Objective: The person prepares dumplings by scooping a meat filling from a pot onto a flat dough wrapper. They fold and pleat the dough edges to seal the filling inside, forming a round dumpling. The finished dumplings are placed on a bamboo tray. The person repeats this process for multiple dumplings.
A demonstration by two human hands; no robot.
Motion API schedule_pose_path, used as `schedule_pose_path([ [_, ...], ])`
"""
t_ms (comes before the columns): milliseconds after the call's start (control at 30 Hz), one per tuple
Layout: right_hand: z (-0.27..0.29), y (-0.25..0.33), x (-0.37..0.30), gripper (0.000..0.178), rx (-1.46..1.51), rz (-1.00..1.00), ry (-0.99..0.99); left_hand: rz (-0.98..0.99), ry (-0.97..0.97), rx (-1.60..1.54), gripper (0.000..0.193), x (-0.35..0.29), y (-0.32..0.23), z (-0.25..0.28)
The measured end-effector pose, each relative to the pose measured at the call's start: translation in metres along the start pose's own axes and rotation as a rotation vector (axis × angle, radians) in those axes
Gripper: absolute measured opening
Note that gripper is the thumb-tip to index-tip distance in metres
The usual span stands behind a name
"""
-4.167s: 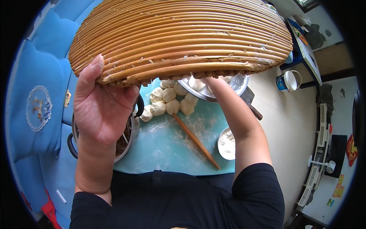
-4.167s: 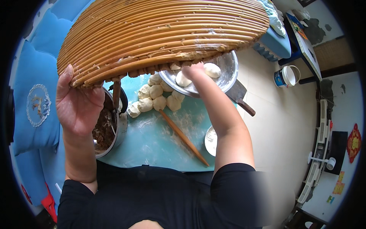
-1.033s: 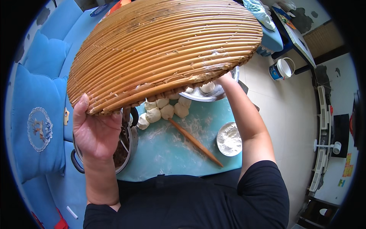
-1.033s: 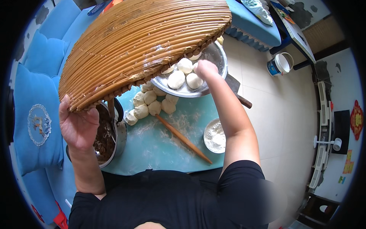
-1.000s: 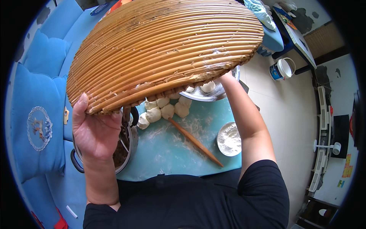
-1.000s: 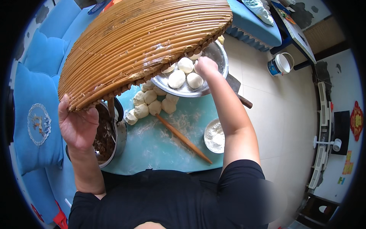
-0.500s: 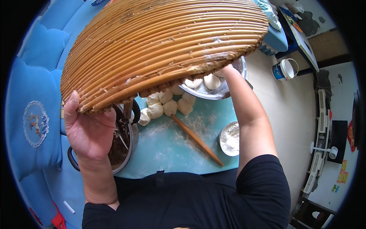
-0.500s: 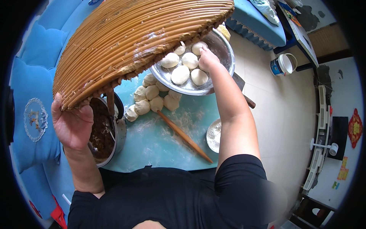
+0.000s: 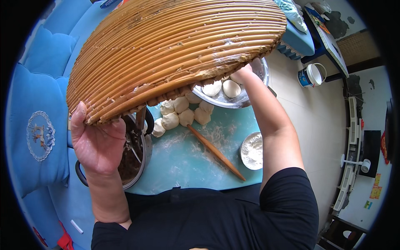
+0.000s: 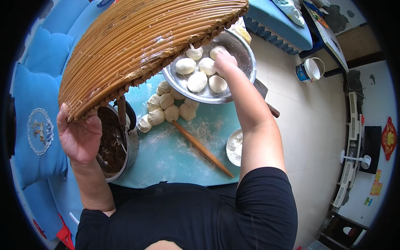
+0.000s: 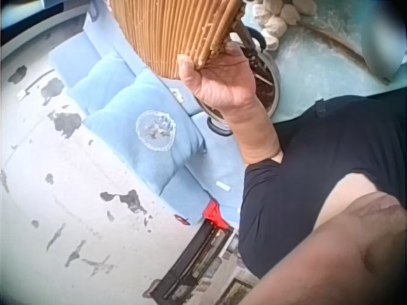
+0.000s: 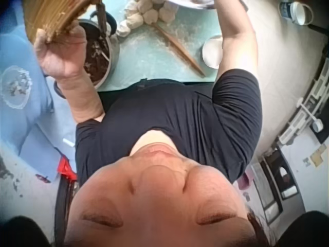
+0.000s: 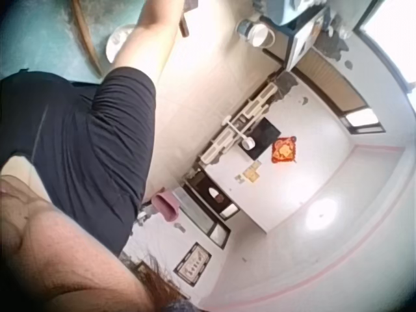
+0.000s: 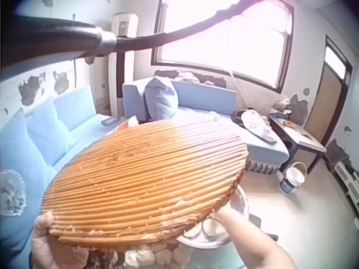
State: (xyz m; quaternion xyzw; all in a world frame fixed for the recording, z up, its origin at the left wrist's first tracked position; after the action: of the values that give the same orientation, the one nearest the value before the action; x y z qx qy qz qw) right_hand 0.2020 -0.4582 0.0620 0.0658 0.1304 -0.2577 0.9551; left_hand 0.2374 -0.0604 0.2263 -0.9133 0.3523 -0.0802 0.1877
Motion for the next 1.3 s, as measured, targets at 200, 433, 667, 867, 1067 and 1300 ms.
schedule_pose_path([
  [200,-0.058,0.019,0.051,0.044,-0.077,0.35,-0.245,-0.003,-0.033,0.008,0.033,-0.001,0.001,-0.001],
  [433,-0.008,0.022,-0.012,0.035,0.207,0.262,-0.302,-0.007,-0.062,-0.003,0.032,-0.005,0.002,-0.004],
  [667,-0.001,-0.057,-0.083,0.043,0.965,0.229,-0.459,0.054,-0.073,0.051,0.026,-0.008,0.031,-0.02],
  [867,0.047,-0.029,-0.245,0.07,2.222,0.642,-0.225,0.24,-0.126,0.293,0.017,-0.015,0.109,-0.036],
  [1067,0.004,-0.053,-0.277,0.04,2.667,0.05,-0.256,0.413,0.061,0.456,0.032,-0.021,0.183,-0.03],
  [1300,-0.044,-0.023,-0.241,0.042,2.608,-0.086,-0.346,0.455,0.086,1.013,0.045,-0.099,0.171,0.063],
])
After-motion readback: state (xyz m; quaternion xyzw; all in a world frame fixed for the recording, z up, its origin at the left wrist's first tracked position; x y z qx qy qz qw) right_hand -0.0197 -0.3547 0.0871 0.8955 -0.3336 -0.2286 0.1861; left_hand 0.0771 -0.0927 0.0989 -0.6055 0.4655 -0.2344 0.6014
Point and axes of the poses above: each hand's wrist, its own x-axis towards the middle knuckle, its own z-axis out of the back of the hand, y = z × x, the point moved 5 cm from there along x, towards the middle knuckle
